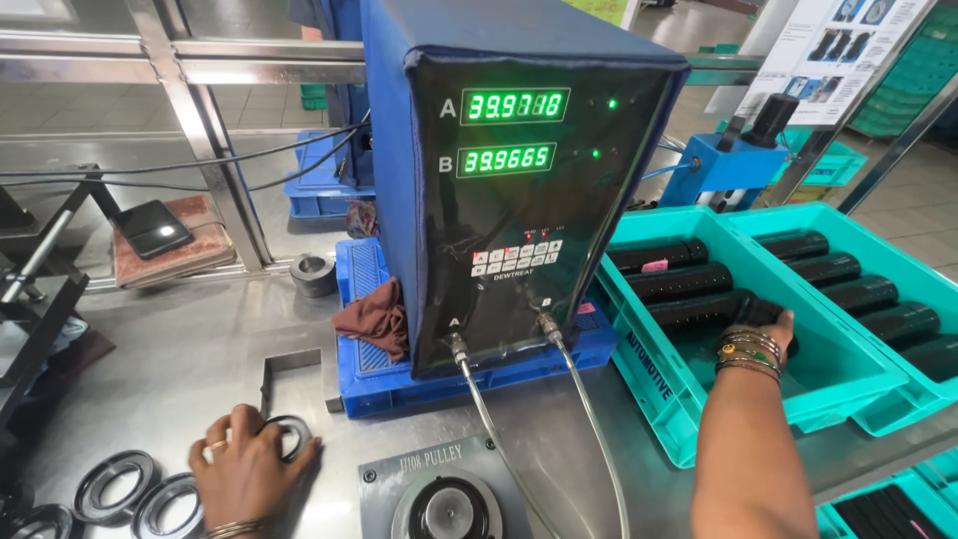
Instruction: Testing metal pulley components using a digital measurement gauge in a factory setting.
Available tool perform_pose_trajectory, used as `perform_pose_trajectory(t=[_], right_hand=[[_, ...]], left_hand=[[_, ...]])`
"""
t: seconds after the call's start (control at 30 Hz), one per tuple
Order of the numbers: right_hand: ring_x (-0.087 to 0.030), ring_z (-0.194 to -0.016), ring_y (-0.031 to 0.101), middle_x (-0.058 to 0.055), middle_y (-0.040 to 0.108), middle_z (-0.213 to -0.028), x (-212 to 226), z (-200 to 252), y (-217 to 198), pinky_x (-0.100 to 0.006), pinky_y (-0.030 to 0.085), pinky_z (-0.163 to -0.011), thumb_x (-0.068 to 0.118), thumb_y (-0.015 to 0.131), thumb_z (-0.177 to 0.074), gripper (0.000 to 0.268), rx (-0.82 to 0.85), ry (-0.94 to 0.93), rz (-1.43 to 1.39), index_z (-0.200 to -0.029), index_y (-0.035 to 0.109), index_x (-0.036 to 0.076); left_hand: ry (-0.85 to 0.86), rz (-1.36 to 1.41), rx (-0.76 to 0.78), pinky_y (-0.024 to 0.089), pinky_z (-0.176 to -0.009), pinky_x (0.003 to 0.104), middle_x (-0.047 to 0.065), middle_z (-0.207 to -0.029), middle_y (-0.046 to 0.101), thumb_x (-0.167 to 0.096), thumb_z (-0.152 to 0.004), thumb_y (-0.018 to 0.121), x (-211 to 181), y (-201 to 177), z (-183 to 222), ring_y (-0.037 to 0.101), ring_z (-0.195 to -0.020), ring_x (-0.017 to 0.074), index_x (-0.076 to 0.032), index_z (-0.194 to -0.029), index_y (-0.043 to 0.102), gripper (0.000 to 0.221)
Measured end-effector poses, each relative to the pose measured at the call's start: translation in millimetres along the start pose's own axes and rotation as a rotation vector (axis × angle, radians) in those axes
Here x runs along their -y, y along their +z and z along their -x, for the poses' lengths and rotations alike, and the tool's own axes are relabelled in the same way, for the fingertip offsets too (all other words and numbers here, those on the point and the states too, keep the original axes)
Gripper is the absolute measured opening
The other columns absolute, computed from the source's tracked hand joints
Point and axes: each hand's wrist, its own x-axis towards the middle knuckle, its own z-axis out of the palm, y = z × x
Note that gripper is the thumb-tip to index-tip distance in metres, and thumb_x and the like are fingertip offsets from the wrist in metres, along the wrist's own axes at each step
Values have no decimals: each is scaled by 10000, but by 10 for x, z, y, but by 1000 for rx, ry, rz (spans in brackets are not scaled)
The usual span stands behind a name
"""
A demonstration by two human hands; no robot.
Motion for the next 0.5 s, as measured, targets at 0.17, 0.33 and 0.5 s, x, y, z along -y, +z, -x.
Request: perform_pose_trajectory(t=[0.17,0.33,0.5], right_hand=[[-261,-1031,694,-6,749,-1105,604,2165,735,-537,500,-948,380,763,-926,279,121,110,349,-1121,686,195],[-247,-1186,651,-13,697,-1238,986,3610,764,-566,459,-1005,310,780,-913,340,539,228,473,-1209,662,190],[-226,-1238,628,-27,670,-1268,1121,4530,351,-531,469,-1077,196,750,-931,358,620,348,549,-1259,609,175]], left_hand=[[4,-163,116,277,-1193,604,18,-1275,551,-798,-771,653,604,207,80,447,-1389,280,-326,-1042,796,563],[34,-241,-149,569,-1011,413,69,-1132,674,-685,-660,854,1377,989,84,707,-1024,217,-268,-894,824,479],[168,379,-363,516,-990,477,177,-1275,625,-365,-615,827,467,425,635,616,-1185,334,-168,-1075,713,514]])
